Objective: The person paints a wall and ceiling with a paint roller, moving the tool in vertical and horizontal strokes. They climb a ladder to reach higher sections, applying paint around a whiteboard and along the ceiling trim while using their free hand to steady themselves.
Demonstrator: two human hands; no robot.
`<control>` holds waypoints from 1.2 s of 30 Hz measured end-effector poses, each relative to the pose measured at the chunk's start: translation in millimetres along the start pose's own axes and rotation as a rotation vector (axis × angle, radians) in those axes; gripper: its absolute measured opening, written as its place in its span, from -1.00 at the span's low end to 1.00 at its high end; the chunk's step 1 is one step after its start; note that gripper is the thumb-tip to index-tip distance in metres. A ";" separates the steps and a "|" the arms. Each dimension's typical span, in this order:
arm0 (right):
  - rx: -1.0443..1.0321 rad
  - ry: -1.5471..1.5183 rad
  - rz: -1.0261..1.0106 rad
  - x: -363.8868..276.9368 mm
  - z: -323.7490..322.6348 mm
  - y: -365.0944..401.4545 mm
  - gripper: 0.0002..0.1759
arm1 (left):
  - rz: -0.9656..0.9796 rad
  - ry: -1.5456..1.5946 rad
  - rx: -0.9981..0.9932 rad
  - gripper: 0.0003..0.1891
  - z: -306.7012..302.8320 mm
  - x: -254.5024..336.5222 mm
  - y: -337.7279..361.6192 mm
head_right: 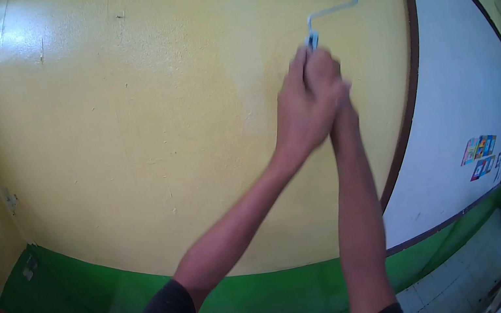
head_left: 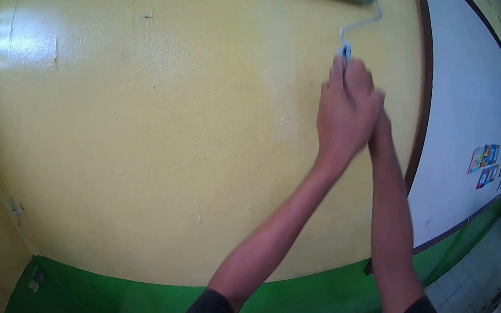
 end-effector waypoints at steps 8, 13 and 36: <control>-0.038 0.025 0.184 -5.3 57.1 111.0 -0.57 | -0.149 0.063 -0.181 -0.08 -9.6 -40.4 208.1; -0.094 0.032 0.464 48.6 55.7 300.5 -0.58 | -0.262 0.025 -0.262 -0.04 -21.3 -49.3 312.1; -0.049 0.106 -0.387 -83.0 47.7 31.7 -0.70 | 0.012 -0.190 -0.035 -0.03 -58.5 -3.9 17.0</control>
Point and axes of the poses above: each hand's wrist, its own y-axis away from the middle knuckle, its own z-axis out of the palm, x = y × z, the point moved 3 cm from there along -y, towards the middle knuckle, and after that the axes turned 14 degrees about -y, right-handed, at the moved point
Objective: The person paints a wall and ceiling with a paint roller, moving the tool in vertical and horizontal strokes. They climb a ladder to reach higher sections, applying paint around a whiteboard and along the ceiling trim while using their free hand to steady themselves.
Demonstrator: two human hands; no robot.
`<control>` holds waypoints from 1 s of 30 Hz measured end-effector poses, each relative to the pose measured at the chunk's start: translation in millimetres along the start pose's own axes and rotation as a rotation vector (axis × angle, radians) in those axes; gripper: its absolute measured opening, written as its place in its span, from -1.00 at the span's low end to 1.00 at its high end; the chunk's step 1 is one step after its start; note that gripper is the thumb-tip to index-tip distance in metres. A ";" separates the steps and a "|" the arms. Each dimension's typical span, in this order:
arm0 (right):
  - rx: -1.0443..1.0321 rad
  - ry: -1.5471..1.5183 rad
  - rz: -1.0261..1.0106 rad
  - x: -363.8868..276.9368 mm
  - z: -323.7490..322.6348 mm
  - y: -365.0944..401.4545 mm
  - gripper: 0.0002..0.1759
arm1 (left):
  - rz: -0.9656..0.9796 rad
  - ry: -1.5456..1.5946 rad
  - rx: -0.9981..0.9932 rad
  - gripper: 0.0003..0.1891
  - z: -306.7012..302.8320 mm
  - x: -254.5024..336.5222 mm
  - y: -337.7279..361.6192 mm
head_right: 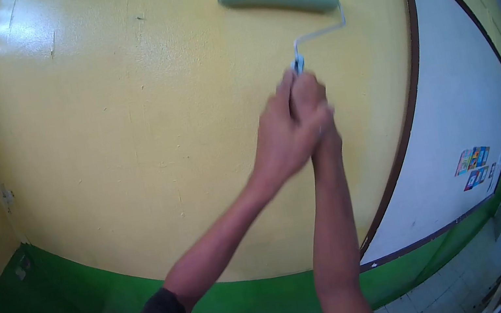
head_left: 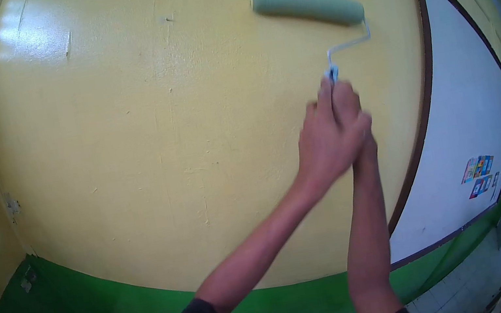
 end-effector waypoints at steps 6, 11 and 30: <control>-0.004 0.366 -0.454 37.4 -17.3 -182.4 -0.69 | 0.040 0.252 0.002 -0.31 -39.8 37.8 -123.9; -0.022 0.020 -0.540 124.6 -15.0 -330.9 -0.67 | 0.050 0.340 -0.064 -0.41 -66.8 52.2 -192.3; -0.007 -0.257 0.891 -5.7 70.1 182.7 -0.70 | -0.041 0.170 -0.190 0.00 1.9 -61.8 187.5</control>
Point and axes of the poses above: each hand's wrist, its own y-axis away from the middle knuckle, its own z-axis out of the palm, x = y × z, the point moved 3 cm from there along -y, towards the middle knuckle, and after that the axes turned 14 degrees about -y, right-handed, at the moved point
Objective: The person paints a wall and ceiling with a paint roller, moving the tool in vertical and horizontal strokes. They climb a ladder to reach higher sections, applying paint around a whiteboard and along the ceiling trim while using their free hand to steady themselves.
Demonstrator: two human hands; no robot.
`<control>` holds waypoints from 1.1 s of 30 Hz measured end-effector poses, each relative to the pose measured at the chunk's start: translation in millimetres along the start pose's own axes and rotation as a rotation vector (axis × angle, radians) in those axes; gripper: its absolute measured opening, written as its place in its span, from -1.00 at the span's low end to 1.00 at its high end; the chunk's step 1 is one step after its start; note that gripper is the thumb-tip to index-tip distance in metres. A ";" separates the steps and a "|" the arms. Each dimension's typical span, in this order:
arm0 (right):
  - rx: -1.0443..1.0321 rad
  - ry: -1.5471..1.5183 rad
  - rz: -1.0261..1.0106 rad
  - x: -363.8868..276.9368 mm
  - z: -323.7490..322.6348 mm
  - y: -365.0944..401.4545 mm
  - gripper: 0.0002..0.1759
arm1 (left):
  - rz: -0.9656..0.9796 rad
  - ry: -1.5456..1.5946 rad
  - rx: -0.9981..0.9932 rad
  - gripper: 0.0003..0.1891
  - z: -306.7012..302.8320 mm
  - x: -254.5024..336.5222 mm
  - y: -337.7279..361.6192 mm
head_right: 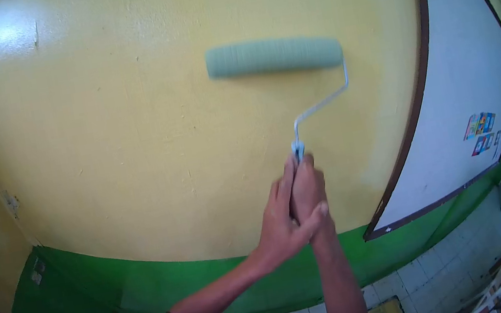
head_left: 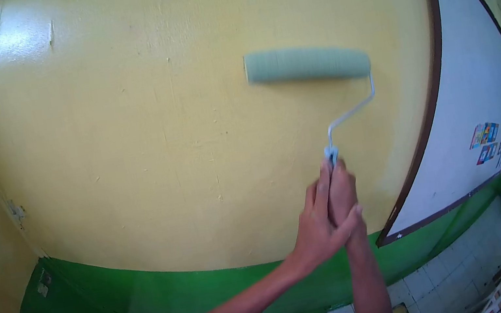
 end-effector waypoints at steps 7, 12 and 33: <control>-0.238 -0.500 0.395 95.7 -0.4 101.1 -0.57 | -0.212 0.007 -0.145 0.00 27.0 -38.4 155.1; -0.009 0.100 0.159 233.7 31.4 148.9 -0.67 | -0.360 0.102 -0.273 0.04 43.4 -66.9 241.5; -0.078 -0.304 -0.061 235.2 -5.5 46.2 -0.64 | -0.218 -0.001 -0.176 0.07 20.4 -36.6 77.7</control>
Point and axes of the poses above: each hand's wrist, its own y-axis away from the middle knuckle, its own z-axis out of the palm, x = y × z, the point moved 3 cm from there along -y, towards the middle knuckle, and after that the axes turned 14 degrees about -y, right-handed, at the moved point
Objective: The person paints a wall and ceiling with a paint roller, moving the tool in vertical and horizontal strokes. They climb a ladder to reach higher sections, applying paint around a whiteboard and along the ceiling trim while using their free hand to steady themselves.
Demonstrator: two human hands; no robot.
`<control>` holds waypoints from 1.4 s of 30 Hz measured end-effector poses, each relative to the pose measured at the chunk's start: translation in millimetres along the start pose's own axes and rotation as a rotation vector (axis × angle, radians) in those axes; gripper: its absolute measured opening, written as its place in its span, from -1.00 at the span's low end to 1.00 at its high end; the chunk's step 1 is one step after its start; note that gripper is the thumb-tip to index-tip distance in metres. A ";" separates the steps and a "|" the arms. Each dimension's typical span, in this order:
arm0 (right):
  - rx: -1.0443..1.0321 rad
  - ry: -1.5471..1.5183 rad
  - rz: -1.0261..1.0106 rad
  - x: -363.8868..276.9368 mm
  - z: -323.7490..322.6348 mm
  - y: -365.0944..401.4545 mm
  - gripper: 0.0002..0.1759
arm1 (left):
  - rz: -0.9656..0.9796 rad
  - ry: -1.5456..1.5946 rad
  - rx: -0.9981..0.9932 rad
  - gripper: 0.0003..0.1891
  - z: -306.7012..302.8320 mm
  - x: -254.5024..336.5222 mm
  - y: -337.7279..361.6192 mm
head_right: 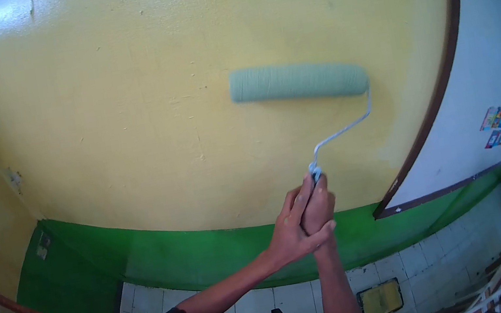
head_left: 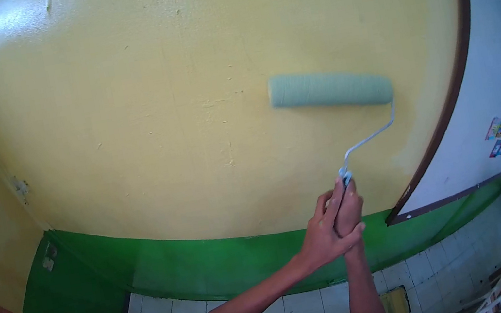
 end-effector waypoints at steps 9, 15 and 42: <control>-0.225 0.295 -0.224 -80.7 18.1 -69.1 -0.66 | 0.116 -0.039 0.107 0.09 -34.1 42.7 -80.3; 0.060 0.249 0.007 -122.6 54.0 -11.8 -0.67 | 0.008 0.009 0.045 0.02 21.0 -14.6 12.5; -0.108 -0.143 0.033 -83.5 3.5 9.8 -0.57 | -0.279 -0.050 0.236 -0.67 57.6 1.3 -28.9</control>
Point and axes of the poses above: each hand's wrist, its own y-axis away from the middle knuckle, its own z-axis out of the palm, x = y × z, the point moved 3 cm from there along -y, towards the middle knuckle, and after that the axes turned 14 degrees about -y, right-handed, at the moved point
